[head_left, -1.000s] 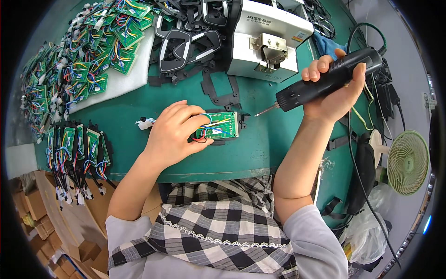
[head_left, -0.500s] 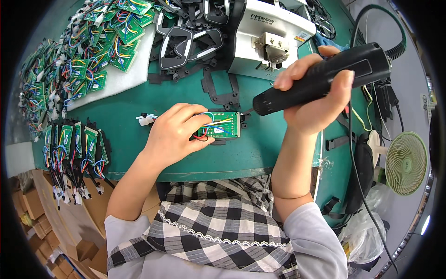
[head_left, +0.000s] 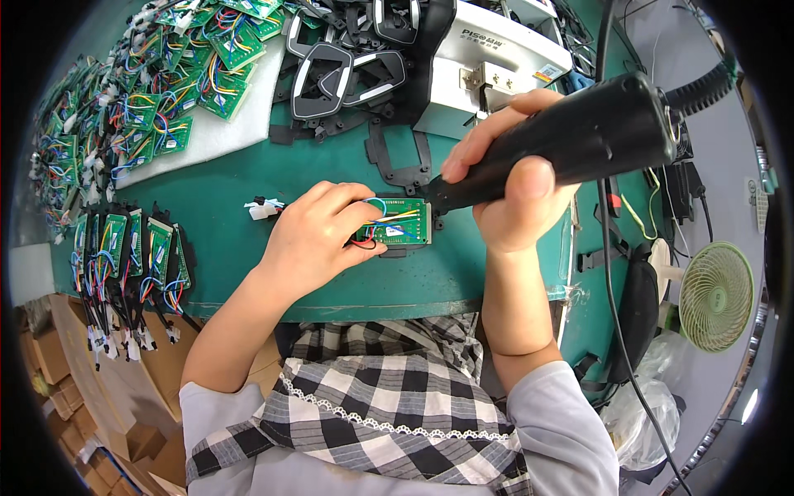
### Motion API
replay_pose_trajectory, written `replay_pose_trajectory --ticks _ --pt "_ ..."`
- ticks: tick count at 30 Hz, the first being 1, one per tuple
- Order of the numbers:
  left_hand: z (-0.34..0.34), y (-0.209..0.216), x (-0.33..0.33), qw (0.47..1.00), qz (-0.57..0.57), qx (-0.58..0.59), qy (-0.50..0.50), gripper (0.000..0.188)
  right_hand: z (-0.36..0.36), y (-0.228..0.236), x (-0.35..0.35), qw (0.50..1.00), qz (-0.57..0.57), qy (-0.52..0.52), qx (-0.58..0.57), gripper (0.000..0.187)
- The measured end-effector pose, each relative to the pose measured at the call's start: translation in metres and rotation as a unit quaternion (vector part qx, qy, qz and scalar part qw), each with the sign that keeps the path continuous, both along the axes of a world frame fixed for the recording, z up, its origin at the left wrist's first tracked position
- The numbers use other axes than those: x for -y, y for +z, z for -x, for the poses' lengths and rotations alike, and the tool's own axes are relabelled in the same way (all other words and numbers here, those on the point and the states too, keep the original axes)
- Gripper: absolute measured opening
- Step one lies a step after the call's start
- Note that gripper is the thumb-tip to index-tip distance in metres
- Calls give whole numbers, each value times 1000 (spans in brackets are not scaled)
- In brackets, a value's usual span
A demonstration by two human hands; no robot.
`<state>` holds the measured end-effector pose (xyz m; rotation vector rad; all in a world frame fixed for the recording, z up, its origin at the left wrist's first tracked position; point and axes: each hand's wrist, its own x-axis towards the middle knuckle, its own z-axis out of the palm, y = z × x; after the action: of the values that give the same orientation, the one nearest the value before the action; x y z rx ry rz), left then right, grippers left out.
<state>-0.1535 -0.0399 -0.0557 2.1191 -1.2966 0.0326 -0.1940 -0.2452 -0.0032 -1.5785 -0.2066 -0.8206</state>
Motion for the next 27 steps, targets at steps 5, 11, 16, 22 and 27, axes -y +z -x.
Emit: replay_pose_trajectory --ticks 5,11,16,22,27 --pt "0 1 1 1000 3 5 -6 39 -1 3 -6 999 -2 40 -4 76" --pt "-2 5 3 999 -27 -42 0 39 -4 11 4 999 7 -13 -31 70" --pt "4 12 7 997 -15 13 71 68 -18 63 56 978 -4 -178 113 66" --pt "2 4 11 997 -24 2 77 60 -36 73 59 975 78 -166 128 70" --pt "2 4 11 997 -24 -13 74 53 -41 64 55 978 55 -165 118 67"
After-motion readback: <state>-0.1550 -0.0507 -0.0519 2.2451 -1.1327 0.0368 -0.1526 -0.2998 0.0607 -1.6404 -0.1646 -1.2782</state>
